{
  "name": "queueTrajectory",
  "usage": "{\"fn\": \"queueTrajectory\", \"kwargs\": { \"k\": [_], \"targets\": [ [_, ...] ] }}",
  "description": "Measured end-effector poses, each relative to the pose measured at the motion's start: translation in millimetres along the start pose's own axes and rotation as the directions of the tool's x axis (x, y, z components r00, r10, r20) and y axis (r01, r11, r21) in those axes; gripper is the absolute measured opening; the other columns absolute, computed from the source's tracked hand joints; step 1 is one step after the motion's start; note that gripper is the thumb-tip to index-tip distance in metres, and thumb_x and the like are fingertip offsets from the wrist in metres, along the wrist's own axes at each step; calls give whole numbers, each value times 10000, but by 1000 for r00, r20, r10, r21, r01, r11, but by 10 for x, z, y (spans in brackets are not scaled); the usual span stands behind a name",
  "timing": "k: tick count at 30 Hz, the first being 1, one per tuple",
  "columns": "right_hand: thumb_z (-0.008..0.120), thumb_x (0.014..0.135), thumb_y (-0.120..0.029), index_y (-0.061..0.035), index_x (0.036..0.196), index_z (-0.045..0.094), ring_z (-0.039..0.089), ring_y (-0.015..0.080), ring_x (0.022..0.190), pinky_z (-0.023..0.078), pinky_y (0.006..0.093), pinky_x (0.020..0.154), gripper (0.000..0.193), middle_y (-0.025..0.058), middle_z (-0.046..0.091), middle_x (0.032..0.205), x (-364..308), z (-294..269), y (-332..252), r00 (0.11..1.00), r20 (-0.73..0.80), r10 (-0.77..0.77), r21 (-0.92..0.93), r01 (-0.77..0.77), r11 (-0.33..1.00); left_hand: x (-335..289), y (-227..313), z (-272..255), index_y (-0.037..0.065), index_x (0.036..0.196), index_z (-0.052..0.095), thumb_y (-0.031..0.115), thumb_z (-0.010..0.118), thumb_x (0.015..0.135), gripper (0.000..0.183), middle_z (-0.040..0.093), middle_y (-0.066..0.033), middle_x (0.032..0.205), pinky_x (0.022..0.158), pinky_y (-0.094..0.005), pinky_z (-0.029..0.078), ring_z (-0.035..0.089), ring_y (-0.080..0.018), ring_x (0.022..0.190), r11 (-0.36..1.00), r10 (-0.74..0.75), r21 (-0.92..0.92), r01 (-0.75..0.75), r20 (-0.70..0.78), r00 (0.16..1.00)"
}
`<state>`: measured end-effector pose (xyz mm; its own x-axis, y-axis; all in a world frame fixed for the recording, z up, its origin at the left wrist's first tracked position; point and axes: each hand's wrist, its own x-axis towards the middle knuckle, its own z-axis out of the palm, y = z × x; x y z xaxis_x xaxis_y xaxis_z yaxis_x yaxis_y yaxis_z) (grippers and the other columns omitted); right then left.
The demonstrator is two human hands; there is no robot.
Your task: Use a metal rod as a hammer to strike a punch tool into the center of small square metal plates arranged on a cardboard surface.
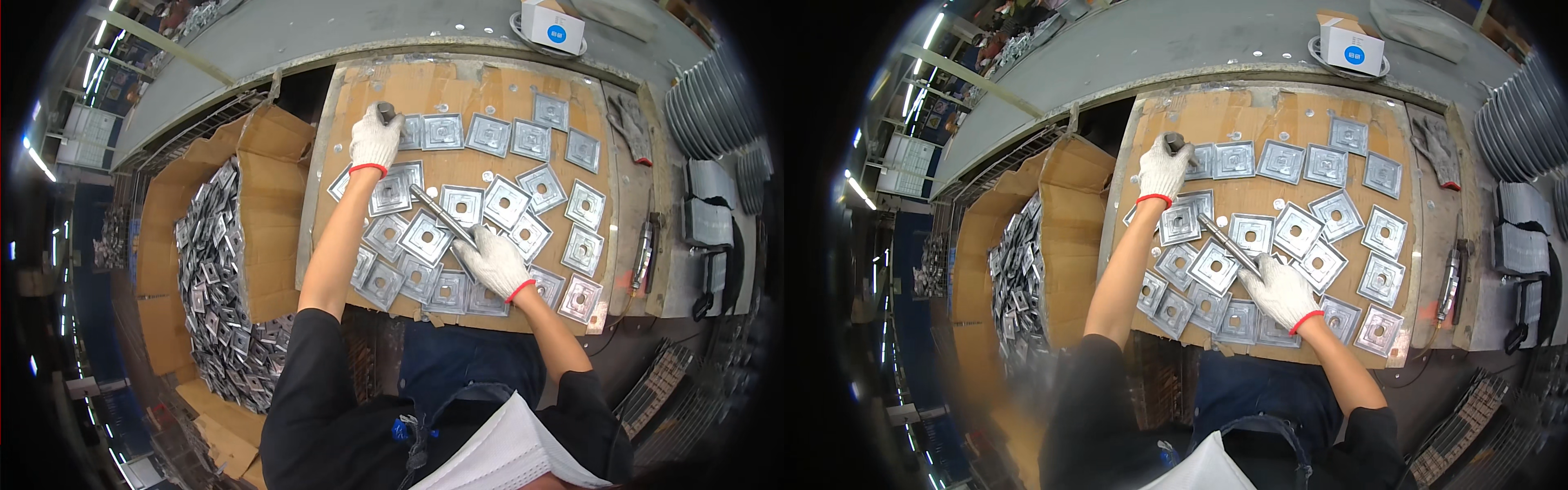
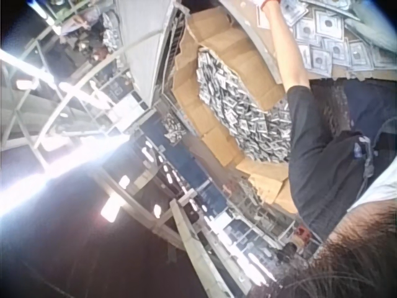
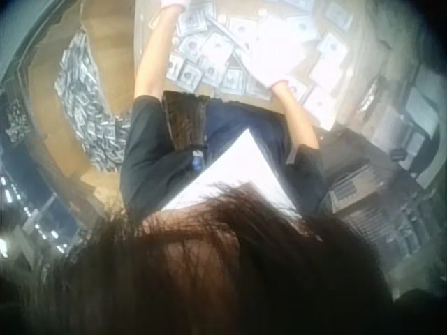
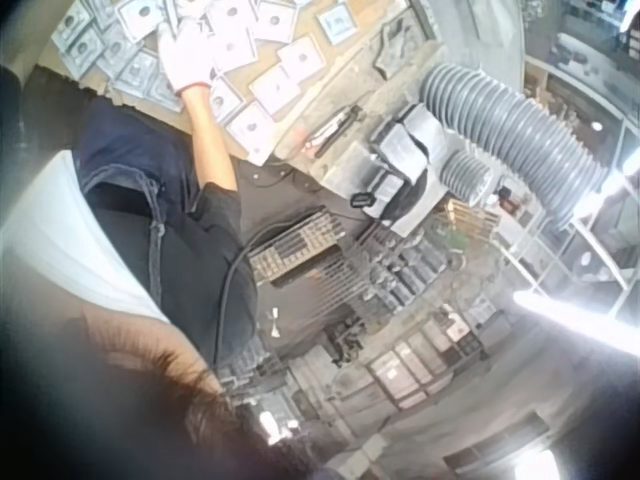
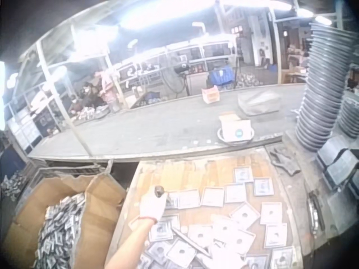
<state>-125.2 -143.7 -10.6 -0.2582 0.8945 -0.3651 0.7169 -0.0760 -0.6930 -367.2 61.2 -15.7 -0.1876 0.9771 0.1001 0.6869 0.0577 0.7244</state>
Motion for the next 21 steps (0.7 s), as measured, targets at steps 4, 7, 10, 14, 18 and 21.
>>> {"fn": "queueTrajectory", "kwargs": {
  "k": [4, 7, 10, 14, 18, 21],
  "targets": [
    [571, 1061, -510, 16, 1136, 644, 719, 487, 913, 555, 543, 815, 537, 292, 724, 925, 31, -78, -53, 999, -32, -3, 43, 5, 999, 53, -7, 69, 30, 1203, 724, 393, 747, 922, 460, 803, -184, 1017, 899, -410, 590, 780, -344, 962, 993, -4, 114, 1, 26, 1000],
    [580, 1063, -512, 8, 1146, 670, 723, 467, 934, 552, 527, 829, 534, 274, 719, 907, 157, -284, -246, 998, -64, 28, 117, -20, 993, 28, -89, 77, 37, 1209, 723, 437, 738, 935, 485, 798, -193, 999, 888, -426, 591, 775, -373, 950, 981, 25, 193, -35, 55, 998],
    [608, 1070, -479, -3, 1132, 651, 734, 443, 868, 564, 504, 773, 483, 255, 714, 869, 311, -570, -609, 927, -351, -136, 151, 199, 968, 38, -45, 31, 39, 1209, 721, 473, 709, 961, 500, 793, -215, 1023, 879, -465, 592, 769, -406, 976, 977, -21, 213, 8, 61, 998],
    [631, 1074, -453, -15, 1131, 631, 727, 433, 761, 566, 477, 677, 442, 229, 713, 821, 584, -801, -1094, 787, -546, -286, 202, 455, 867, 26, -44, 52, 34, 1219, 711, 467, 706, 964, 502, 784, -245, 1065, 935, -500, 575, 745, -437, 1055, 991, -61, 128, 43, 136, 989],
    [612, 1071, -470, -24, 1132, 641, 749, 429, 803, 584, 503, 718, 451, 237, 725, 813, 948, -624, -1171, 860, -431, -273, -85, 262, 961, 97, -230, 111, 32, 1255, 704, 471, 702, 968, 524, 781, -249, 1104, 960, -507, 574, 739, -442, 1087, 990, -39, 137, 25, 97, 995],
    [585, 1067, -497, -20, 1144, 654, 756, 448, 869, 592, 531, 796, 488, 243, 750, 861, 1250, -416, -625, 953, -207, -223, -315, 151, 937, 7, -75, 95, 35, 1290, 704, 479, 708, 966, 549, 774, -255, 1157, 985, -508, 573, 725, -449, 1139, 991, -83, 118, 63, 175, 981]
  ]
}}
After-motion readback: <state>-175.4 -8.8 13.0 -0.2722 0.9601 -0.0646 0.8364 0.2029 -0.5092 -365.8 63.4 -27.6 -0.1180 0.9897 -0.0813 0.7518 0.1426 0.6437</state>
